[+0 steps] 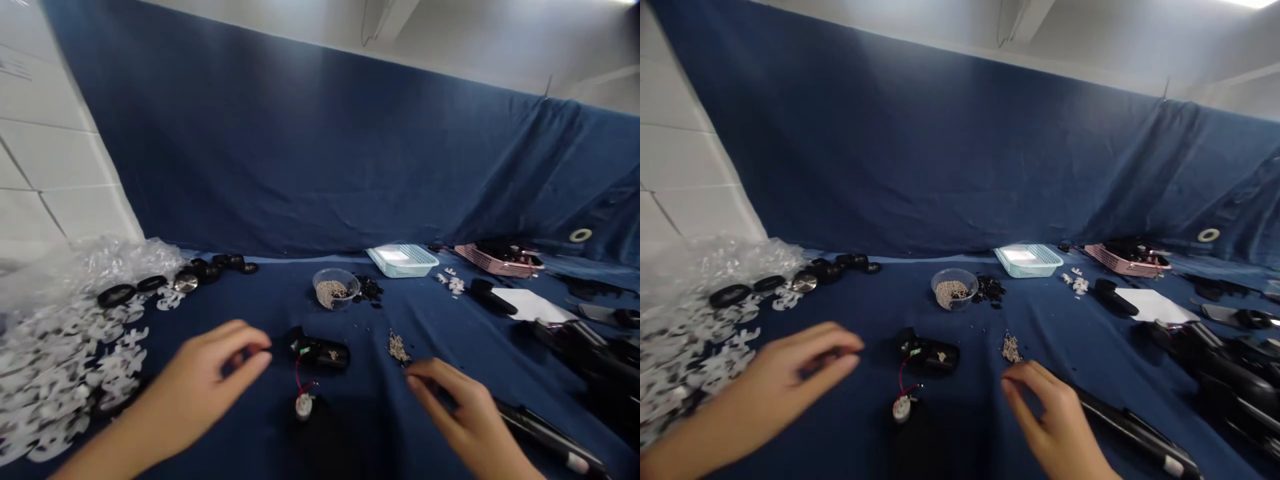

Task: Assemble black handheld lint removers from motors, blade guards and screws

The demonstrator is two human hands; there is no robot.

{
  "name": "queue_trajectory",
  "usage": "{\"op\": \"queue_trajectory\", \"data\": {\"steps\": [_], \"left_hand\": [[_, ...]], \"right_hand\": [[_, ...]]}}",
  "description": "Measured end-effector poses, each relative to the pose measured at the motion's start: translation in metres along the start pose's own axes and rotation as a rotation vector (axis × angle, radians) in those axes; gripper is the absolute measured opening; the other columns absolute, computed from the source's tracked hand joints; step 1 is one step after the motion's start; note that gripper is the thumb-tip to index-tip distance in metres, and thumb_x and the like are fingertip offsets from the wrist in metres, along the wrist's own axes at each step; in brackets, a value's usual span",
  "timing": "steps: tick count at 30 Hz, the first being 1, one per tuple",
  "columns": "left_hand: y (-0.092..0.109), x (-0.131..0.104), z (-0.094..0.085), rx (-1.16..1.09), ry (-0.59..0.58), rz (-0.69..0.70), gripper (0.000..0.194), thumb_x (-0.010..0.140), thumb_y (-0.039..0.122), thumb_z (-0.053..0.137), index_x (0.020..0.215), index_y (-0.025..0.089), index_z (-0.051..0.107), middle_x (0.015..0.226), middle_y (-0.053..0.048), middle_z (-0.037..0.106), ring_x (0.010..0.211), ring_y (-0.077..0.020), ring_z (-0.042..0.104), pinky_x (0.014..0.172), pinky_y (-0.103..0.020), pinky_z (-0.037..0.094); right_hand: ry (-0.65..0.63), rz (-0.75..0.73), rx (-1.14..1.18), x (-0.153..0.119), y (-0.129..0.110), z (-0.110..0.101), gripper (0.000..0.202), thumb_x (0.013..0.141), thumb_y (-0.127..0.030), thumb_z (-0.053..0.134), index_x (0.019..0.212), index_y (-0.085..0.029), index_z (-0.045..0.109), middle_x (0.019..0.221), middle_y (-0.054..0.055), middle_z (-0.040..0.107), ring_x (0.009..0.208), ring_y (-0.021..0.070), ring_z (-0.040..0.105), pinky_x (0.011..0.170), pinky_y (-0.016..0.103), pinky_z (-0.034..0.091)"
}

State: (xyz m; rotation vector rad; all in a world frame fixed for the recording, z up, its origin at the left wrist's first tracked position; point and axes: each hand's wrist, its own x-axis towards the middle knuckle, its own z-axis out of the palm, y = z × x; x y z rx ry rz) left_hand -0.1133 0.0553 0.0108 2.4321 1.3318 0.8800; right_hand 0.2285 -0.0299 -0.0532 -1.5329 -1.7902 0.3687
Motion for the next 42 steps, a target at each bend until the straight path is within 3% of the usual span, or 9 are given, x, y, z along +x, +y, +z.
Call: {"op": "queue_trajectory", "data": {"steps": [2, 3, 9, 13, 18, 22, 27, 35, 42], "left_hand": [[0.022, 0.007, 0.021, 0.117, -0.239, 0.068, 0.014, 0.088, 0.033, 0.054, 0.093, 0.031, 0.066, 0.091, 0.003, 0.068, 0.083, -0.0189, 0.063, 0.077, -0.029, 0.045], [0.029, 0.011, 0.031, 0.141, -0.269, 0.053, 0.015, 0.089, 0.031, 0.052, 0.088, 0.03, 0.066, 0.086, 0.004, 0.068, 0.079, -0.0183, 0.063, 0.073, -0.029, 0.045], [0.024, 0.021, 0.061, 0.233, -0.19, -0.086, 0.019, 0.091, 0.029, 0.043, 0.088, 0.026, 0.062, 0.087, 0.0, 0.064, 0.073, -0.0197, 0.062, 0.065, -0.03, 0.043], [0.001, 0.041, 0.068, 0.243, -0.162, -0.041, 0.017, 0.089, 0.026, 0.046, 0.096, 0.024, 0.062, 0.102, -0.003, 0.064, 0.097, -0.022, 0.058, 0.086, -0.036, 0.043], [-0.006, 0.068, 0.08, 0.281, -0.273, 0.06, 0.014, 0.082, 0.022, 0.055, 0.078, 0.024, 0.068, 0.098, -0.002, 0.066, 0.094, -0.0227, 0.058, 0.083, -0.038, 0.042], [0.0, 0.077, 0.089, 0.367, -0.364, 0.129, 0.015, 0.074, 0.012, 0.06, 0.062, 0.018, 0.067, 0.1, -0.007, 0.068, 0.1, -0.0276, 0.057, 0.085, -0.044, 0.041], [0.0, 0.079, 0.105, 0.454, -0.429, 0.115, 0.006, 0.076, 0.018, 0.069, 0.074, 0.014, 0.066, 0.101, -0.006, 0.069, 0.105, -0.024, 0.058, 0.091, -0.046, 0.043], [-0.002, 0.058, 0.106, 0.426, -0.317, 0.106, 0.017, 0.072, 0.007, 0.06, 0.061, 0.017, 0.068, 0.112, -0.013, 0.069, 0.109, -0.0328, 0.059, 0.087, -0.05, 0.042], [0.003, 0.034, 0.094, 0.434, -0.223, 0.244, 0.023, 0.086, 0.01, 0.048, 0.085, 0.019, 0.07, 0.119, -0.008, 0.066, 0.124, -0.028, 0.049, 0.106, -0.054, 0.03]], "right_hand": [[-0.118, -0.024, 0.063, 0.015, -0.012, 0.01, 0.022, 0.094, -0.037, 0.047, 0.097, -0.024, 0.065, 0.095, 0.004, 0.066, 0.085, 0.0186, 0.062, 0.077, 0.029, 0.048], [-0.155, -0.028, 0.079, 0.021, -0.016, 0.015, 0.022, 0.094, -0.037, 0.048, 0.098, -0.024, 0.065, 0.095, 0.004, 0.066, 0.084, 0.0185, 0.062, 0.075, 0.029, 0.048], [-0.198, -0.027, 0.053, 0.06, -0.011, 0.036, 0.02, 0.091, -0.032, 0.05, 0.102, -0.023, 0.065, 0.098, 0.004, 0.064, 0.08, 0.0191, 0.061, 0.07, 0.032, 0.045], [-0.25, -0.025, 0.031, 0.097, -0.008, 0.063, 0.023, 0.09, -0.03, 0.055, 0.109, -0.021, 0.063, 0.106, 0.006, 0.062, 0.092, 0.0196, 0.06, 0.083, 0.035, 0.047], [-0.405, 0.008, -0.005, 0.129, -0.007, 0.1, 0.028, 0.092, -0.034, 0.058, 0.113, -0.016, 0.059, 0.112, 0.007, 0.061, 0.1, 0.0204, 0.06, 0.09, 0.043, 0.048], [-0.519, 0.026, 0.007, 0.135, -0.005, 0.112, 0.024, 0.093, -0.036, 0.057, 0.103, -0.015, 0.062, 0.101, 0.005, 0.064, 0.091, 0.0178, 0.062, 0.085, 0.039, 0.051], [-0.606, 0.031, 0.137, 0.134, -0.003, 0.113, 0.027, 0.093, -0.039, 0.057, 0.089, -0.014, 0.064, 0.081, 0.0, 0.064, 0.074, 0.0143, 0.062, 0.075, 0.033, 0.052], [-0.621, 0.113, 0.511, 0.125, -0.002, 0.111, 0.019, 0.084, -0.023, 0.059, 0.098, -0.014, 0.07, 0.093, 0.004, 0.07, 0.085, 0.0174, 0.063, 0.08, 0.031, 0.049], [-0.593, 0.293, 0.73, 0.121, -0.005, 0.103, 0.039, 0.079, -0.036, 0.067, 0.112, -0.014, 0.067, 0.101, 0.008, 0.07, 0.093, 0.0212, 0.063, 0.084, 0.035, 0.048]]}}
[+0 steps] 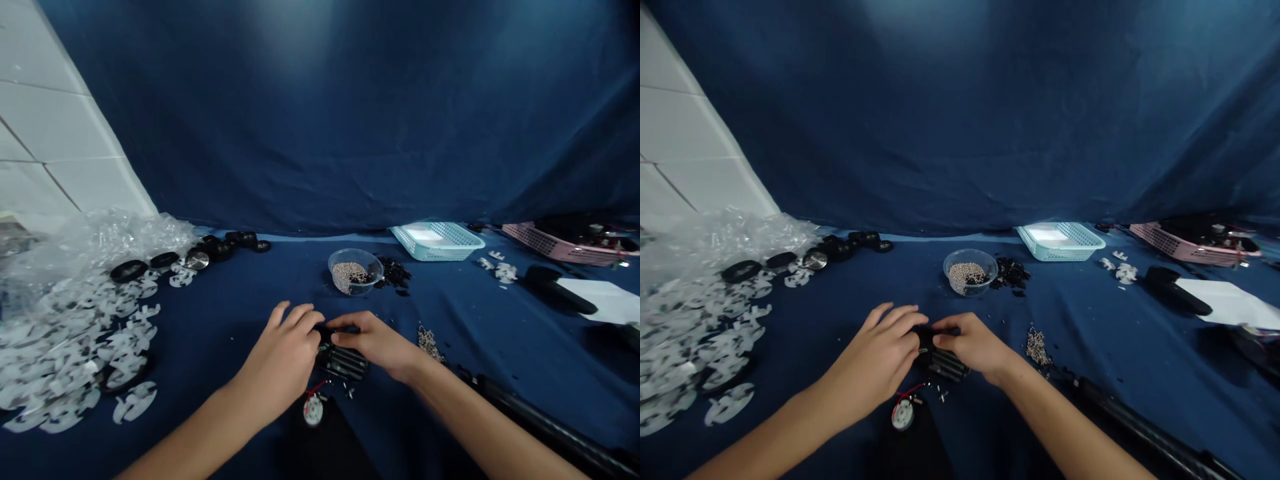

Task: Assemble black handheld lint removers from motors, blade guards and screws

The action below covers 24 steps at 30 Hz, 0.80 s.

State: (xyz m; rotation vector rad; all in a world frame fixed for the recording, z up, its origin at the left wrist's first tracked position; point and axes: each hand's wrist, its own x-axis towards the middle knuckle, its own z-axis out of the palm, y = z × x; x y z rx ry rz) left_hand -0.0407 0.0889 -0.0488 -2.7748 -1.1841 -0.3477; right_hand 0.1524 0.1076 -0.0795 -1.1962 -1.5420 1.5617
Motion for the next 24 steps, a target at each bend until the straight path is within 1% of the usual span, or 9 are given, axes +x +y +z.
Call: {"op": "queue_trajectory", "data": {"steps": [2, 6, 8, 10, 13, 15, 19, 22, 24], "left_hand": [[0.002, -0.009, -0.002, 0.056, 0.042, 0.08, 0.026, 0.087, 0.008, 0.045, 0.094, 0.018, 0.068, 0.119, -0.008, 0.066, 0.125, -0.0274, 0.048, 0.11, -0.056, 0.025], [0.001, -0.025, 0.002, 0.227, 0.268, 0.232, 0.027, 0.089, 0.007, 0.044, 0.098, 0.015, 0.068, 0.117, -0.01, 0.068, 0.119, -0.0284, 0.054, 0.11, -0.058, 0.026], [0.0, -0.029, 0.006, 0.242, 0.36, 0.257, 0.023, 0.088, 0.006, 0.049, 0.098, 0.013, 0.068, 0.116, -0.01, 0.069, 0.116, -0.0286, 0.056, 0.109, -0.057, 0.028], [0.0, -0.03, 0.009, 0.239, 0.408, 0.264, 0.02, 0.087, 0.006, 0.053, 0.099, 0.012, 0.068, 0.115, -0.011, 0.07, 0.115, -0.0289, 0.057, 0.108, -0.057, 0.031], [0.001, -0.028, 0.01, 0.235, 0.405, 0.251, 0.018, 0.086, 0.007, 0.056, 0.099, 0.012, 0.067, 0.111, -0.011, 0.071, 0.113, -0.0288, 0.059, 0.107, -0.057, 0.034], [0.003, -0.026, 0.01, 0.211, 0.4, 0.237, 0.019, 0.088, 0.007, 0.053, 0.098, 0.013, 0.067, 0.109, -0.01, 0.071, 0.111, -0.0283, 0.06, 0.106, -0.057, 0.036], [0.004, -0.028, 0.007, 0.153, 0.406, 0.253, 0.024, 0.088, 0.003, 0.047, 0.095, 0.013, 0.067, 0.104, -0.01, 0.071, 0.111, -0.0275, 0.061, 0.107, -0.058, 0.038], [0.004, -0.032, 0.004, 0.128, 0.386, 0.303, 0.02, 0.084, 0.002, 0.054, 0.096, 0.011, 0.067, 0.098, -0.01, 0.072, 0.108, -0.0268, 0.062, 0.108, -0.057, 0.038], [0.004, -0.035, 0.002, 0.099, 0.399, 0.308, 0.019, 0.083, 0.002, 0.059, 0.098, 0.01, 0.066, 0.096, -0.009, 0.072, 0.106, -0.0259, 0.063, 0.108, -0.057, 0.038]], "right_hand": [[0.001, 0.024, 0.063, -0.005, -0.003, 0.001, 0.042, 0.079, -0.038, 0.068, 0.114, -0.014, 0.066, 0.1, 0.008, 0.07, 0.093, 0.0208, 0.064, 0.085, 0.035, 0.048], [0.016, 0.028, 0.128, -0.021, -0.01, 0.009, 0.041, 0.08, -0.039, 0.068, 0.113, -0.015, 0.066, 0.1, 0.008, 0.07, 0.093, 0.0202, 0.064, 0.086, 0.035, 0.048], [0.027, 0.008, 0.128, -0.029, -0.013, 0.013, 0.041, 0.081, -0.038, 0.068, 0.115, -0.016, 0.065, 0.101, 0.007, 0.069, 0.093, 0.02, 0.064, 0.088, 0.036, 0.048], [0.039, -0.012, 0.118, -0.034, -0.016, 0.014, 0.04, 0.082, -0.036, 0.068, 0.117, -0.018, 0.065, 0.1, 0.006, 0.069, 0.094, 0.0201, 0.063, 0.09, 0.037, 0.047], [0.045, -0.024, 0.116, -0.039, -0.019, 0.013, 0.037, 0.082, -0.034, 0.069, 0.116, -0.019, 0.066, 0.096, 0.005, 0.069, 0.1, 0.0214, 0.061, 0.095, 0.039, 0.045], [0.03, -0.009, 0.148, -0.04, -0.019, 0.011, 0.036, 0.081, -0.032, 0.07, 0.115, -0.02, 0.066, 0.098, 0.005, 0.069, 0.103, 0.0215, 0.061, 0.097, 0.039, 0.044], [-0.041, 0.078, 0.289, -0.04, -0.015, 0.009, 0.041, 0.078, -0.031, 0.073, 0.116, -0.018, 0.065, 0.102, 0.006, 0.069, 0.095, 0.0194, 0.065, 0.09, 0.035, 0.048], [-0.068, 0.118, 0.372, -0.039, -0.013, 0.009, 0.044, 0.075, -0.03, 0.075, 0.116, -0.017, 0.065, 0.101, 0.007, 0.07, 0.092, 0.0176, 0.066, 0.088, 0.032, 0.049], [-0.053, 0.126, 0.393, -0.038, -0.013, 0.008, 0.045, 0.075, -0.031, 0.076, 0.116, -0.017, 0.066, 0.102, 0.008, 0.07, 0.091, 0.0174, 0.066, 0.088, 0.032, 0.048]]}}
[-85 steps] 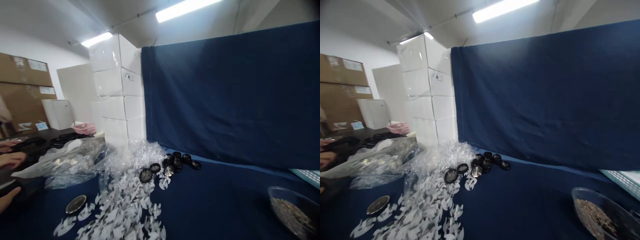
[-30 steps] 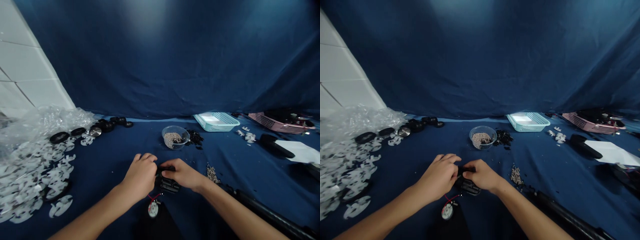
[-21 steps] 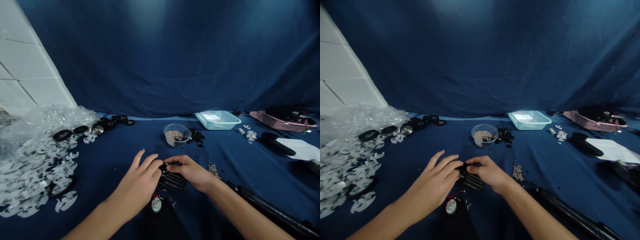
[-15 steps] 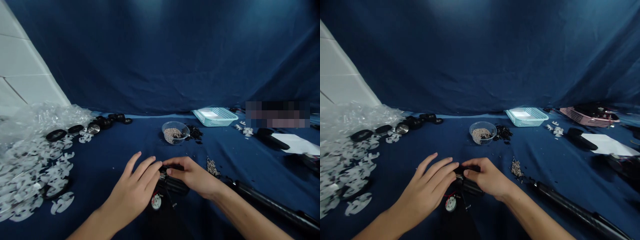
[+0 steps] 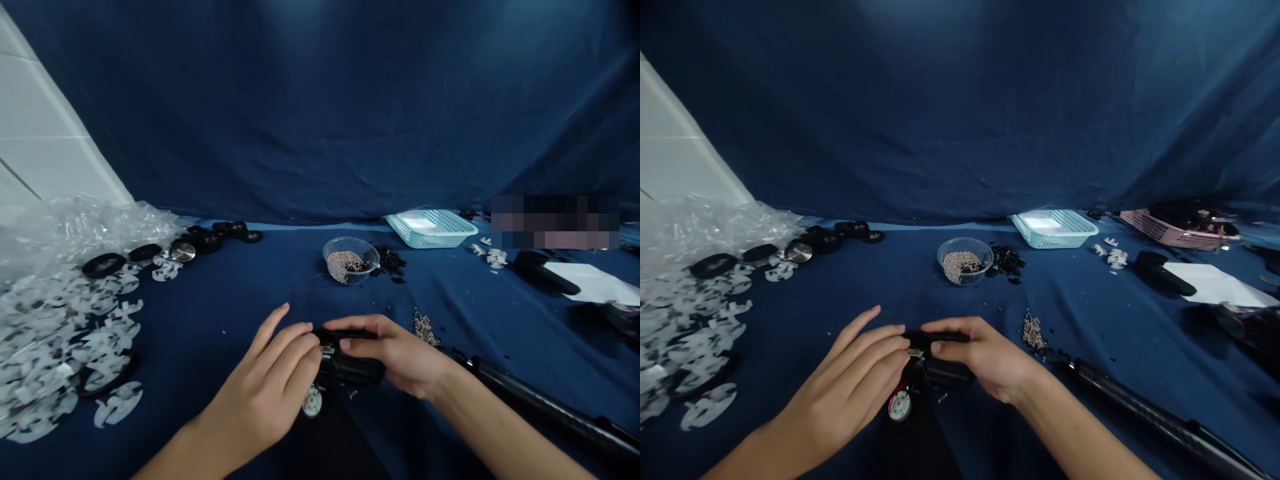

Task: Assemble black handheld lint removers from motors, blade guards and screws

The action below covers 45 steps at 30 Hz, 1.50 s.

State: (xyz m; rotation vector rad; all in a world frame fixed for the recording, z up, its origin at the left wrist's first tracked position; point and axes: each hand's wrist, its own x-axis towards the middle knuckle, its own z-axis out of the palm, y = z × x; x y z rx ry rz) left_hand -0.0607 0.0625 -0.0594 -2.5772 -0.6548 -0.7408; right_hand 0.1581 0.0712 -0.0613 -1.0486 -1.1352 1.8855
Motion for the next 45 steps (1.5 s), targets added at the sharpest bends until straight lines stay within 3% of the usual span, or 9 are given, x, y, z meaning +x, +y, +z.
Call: {"op": "queue_trajectory", "data": {"steps": [6, 15, 23, 30, 35, 45], "left_hand": [[0.003, 0.0, 0.003, -0.058, 0.155, -0.029, 0.023, 0.083, 0.0, 0.06, 0.104, 0.006, 0.066, 0.095, -0.012, 0.073, 0.103, -0.0276, 0.064, 0.1, -0.06, 0.043], [0.004, -0.002, 0.014, -0.008, 0.079, -0.089, 0.038, 0.086, -0.001, 0.049, 0.122, 0.008, 0.061, 0.093, -0.01, 0.069, 0.1, -0.0259, 0.06, 0.098, -0.059, 0.041], [0.006, 0.002, 0.012, 0.013, 0.156, -0.089, 0.032, 0.083, -0.003, 0.055, 0.11, 0.009, 0.067, 0.093, -0.009, 0.068, 0.097, -0.025, 0.061, 0.096, -0.058, 0.044], [0.002, -0.003, 0.022, -0.023, 0.064, -0.175, 0.041, 0.077, -0.007, 0.059, 0.113, 0.012, 0.064, 0.109, -0.012, 0.065, 0.109, -0.028, 0.057, 0.097, -0.056, 0.046], [0.0, -0.005, 0.025, -0.081, 0.089, -0.178, 0.039, 0.078, -0.006, 0.06, 0.114, 0.01, 0.063, 0.112, -0.012, 0.065, 0.113, -0.0274, 0.055, 0.096, -0.052, 0.048], [0.0, -0.005, 0.022, -0.103, 0.158, -0.124, 0.04, 0.076, -0.006, 0.064, 0.112, 0.01, 0.066, 0.1, -0.011, 0.069, 0.108, -0.0271, 0.06, 0.092, -0.051, 0.052]], "right_hand": [[0.059, -0.002, 0.007, -0.003, -0.006, 0.0, 0.045, 0.074, -0.028, 0.074, 0.117, -0.017, 0.066, 0.1, 0.009, 0.071, 0.09, 0.0189, 0.066, 0.086, 0.032, 0.046], [0.066, -0.043, -0.01, -0.001, -0.003, 0.003, 0.041, 0.069, -0.023, 0.076, 0.109, -0.019, 0.07, 0.099, 0.006, 0.071, 0.09, 0.0169, 0.063, 0.086, 0.031, 0.044], [0.089, -0.06, -0.012, 0.002, 0.0, 0.002, 0.04, 0.07, -0.023, 0.075, 0.109, -0.019, 0.07, 0.097, 0.005, 0.071, 0.088, 0.017, 0.064, 0.087, 0.033, 0.045], [0.089, -0.094, -0.002, 0.004, 0.004, 0.004, 0.037, 0.069, -0.019, 0.075, 0.106, -0.019, 0.071, 0.099, 0.005, 0.071, 0.089, 0.016, 0.064, 0.087, 0.031, 0.045], [0.095, -0.115, -0.004, 0.004, 0.006, 0.005, 0.035, 0.069, -0.018, 0.076, 0.103, -0.02, 0.072, 0.099, 0.004, 0.071, 0.088, 0.0147, 0.063, 0.085, 0.029, 0.047], [0.122, -0.11, 0.031, 0.004, 0.003, 0.01, 0.038, 0.068, -0.018, 0.077, 0.105, -0.02, 0.072, 0.095, 0.003, 0.071, 0.087, 0.014, 0.063, 0.085, 0.028, 0.047]]}}
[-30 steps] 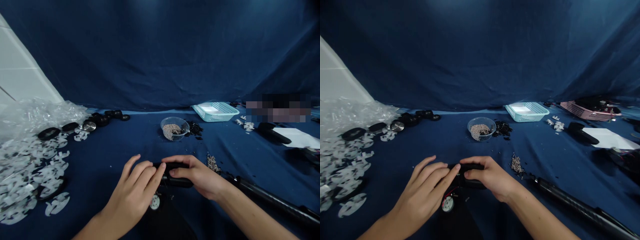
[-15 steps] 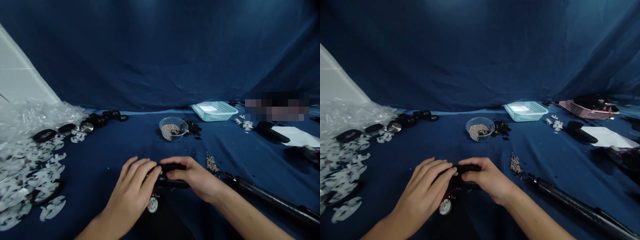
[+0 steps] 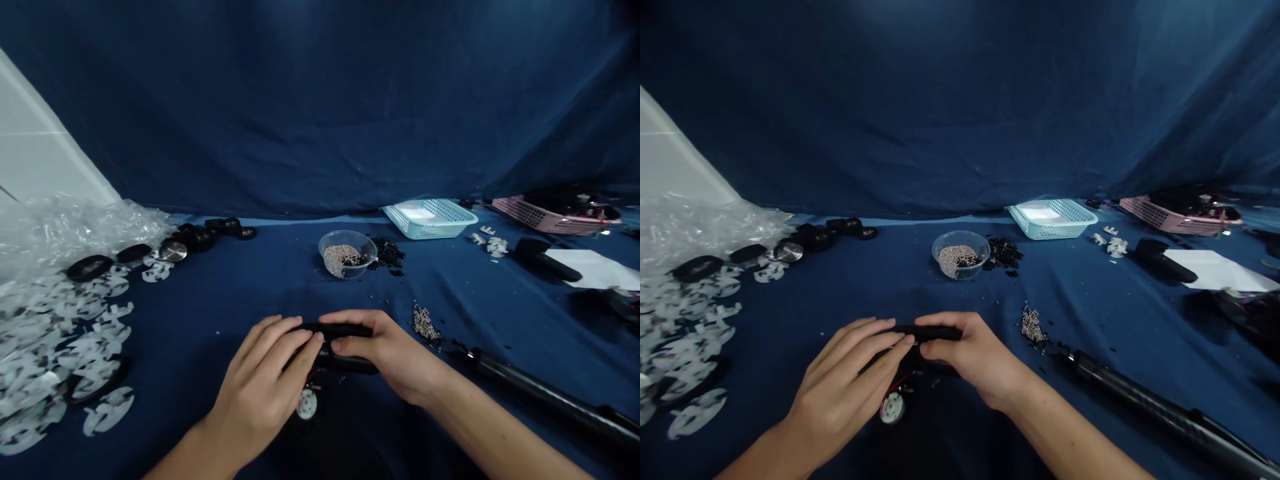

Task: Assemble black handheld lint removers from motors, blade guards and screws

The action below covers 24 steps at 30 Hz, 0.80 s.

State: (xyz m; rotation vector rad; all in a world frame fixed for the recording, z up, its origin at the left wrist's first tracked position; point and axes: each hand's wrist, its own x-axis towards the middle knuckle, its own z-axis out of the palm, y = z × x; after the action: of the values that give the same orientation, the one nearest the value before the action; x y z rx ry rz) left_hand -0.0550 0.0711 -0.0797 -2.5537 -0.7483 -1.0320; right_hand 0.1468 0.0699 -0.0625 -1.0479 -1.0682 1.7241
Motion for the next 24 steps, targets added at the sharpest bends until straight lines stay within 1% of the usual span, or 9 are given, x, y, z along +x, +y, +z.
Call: {"op": "queue_trajectory", "data": {"steps": [5, 9, 14, 19, 24], "left_hand": [[0.0011, -0.0001, -0.0028, 0.018, 0.065, 0.053, 0.037, 0.074, -0.005, 0.067, 0.109, 0.008, 0.067, 0.1, -0.011, 0.071, 0.106, -0.0275, 0.061, 0.091, -0.052, 0.052], [0.0014, -0.0004, -0.0057, 0.032, 0.072, 0.081, 0.038, 0.075, -0.004, 0.067, 0.11, 0.008, 0.066, 0.101, -0.011, 0.072, 0.104, -0.0267, 0.062, 0.091, -0.051, 0.053], [-0.0004, -0.0011, -0.0029, 0.03, 0.098, 0.066, 0.041, 0.074, -0.004, 0.069, 0.112, 0.009, 0.066, 0.103, -0.012, 0.071, 0.104, -0.0262, 0.063, 0.09, -0.05, 0.053], [-0.0017, -0.0018, -0.0032, 0.018, 0.082, 0.049, 0.042, 0.074, -0.006, 0.068, 0.113, 0.009, 0.065, 0.103, -0.012, 0.071, 0.105, -0.0264, 0.063, 0.09, -0.05, 0.053], [-0.0014, -0.0023, -0.0045, 0.003, 0.076, 0.04, 0.04, 0.075, -0.005, 0.067, 0.113, 0.009, 0.065, 0.104, -0.011, 0.071, 0.104, -0.0254, 0.062, 0.091, -0.049, 0.053]], "right_hand": [[-0.001, 0.013, 0.019, -0.0026, -0.0005, 0.0003, 0.039, 0.067, -0.02, 0.077, 0.106, -0.02, 0.071, 0.096, 0.004, 0.071, 0.089, 0.0162, 0.064, 0.088, 0.031, 0.047], [0.0, 0.038, 0.039, -0.0043, -0.0028, 0.0006, 0.038, 0.068, -0.02, 0.077, 0.105, -0.019, 0.071, 0.095, 0.004, 0.072, 0.088, 0.0163, 0.065, 0.088, 0.031, 0.047], [-0.019, 0.063, 0.062, -0.0058, -0.0057, 0.0026, 0.04, 0.066, -0.018, 0.078, 0.106, -0.019, 0.071, 0.094, 0.004, 0.072, 0.083, 0.0144, 0.065, 0.084, 0.029, 0.047], [-0.024, 0.069, 0.086, -0.0067, -0.0052, 0.0027, 0.04, 0.067, -0.017, 0.077, 0.106, -0.02, 0.072, 0.09, 0.003, 0.072, 0.08, 0.0126, 0.065, 0.081, 0.027, 0.048], [-0.024, 0.067, 0.103, -0.0054, -0.0053, 0.0016, 0.04, 0.067, -0.015, 0.077, 0.106, -0.019, 0.071, 0.09, 0.003, 0.072, 0.078, 0.0114, 0.065, 0.078, 0.024, 0.047]]}}
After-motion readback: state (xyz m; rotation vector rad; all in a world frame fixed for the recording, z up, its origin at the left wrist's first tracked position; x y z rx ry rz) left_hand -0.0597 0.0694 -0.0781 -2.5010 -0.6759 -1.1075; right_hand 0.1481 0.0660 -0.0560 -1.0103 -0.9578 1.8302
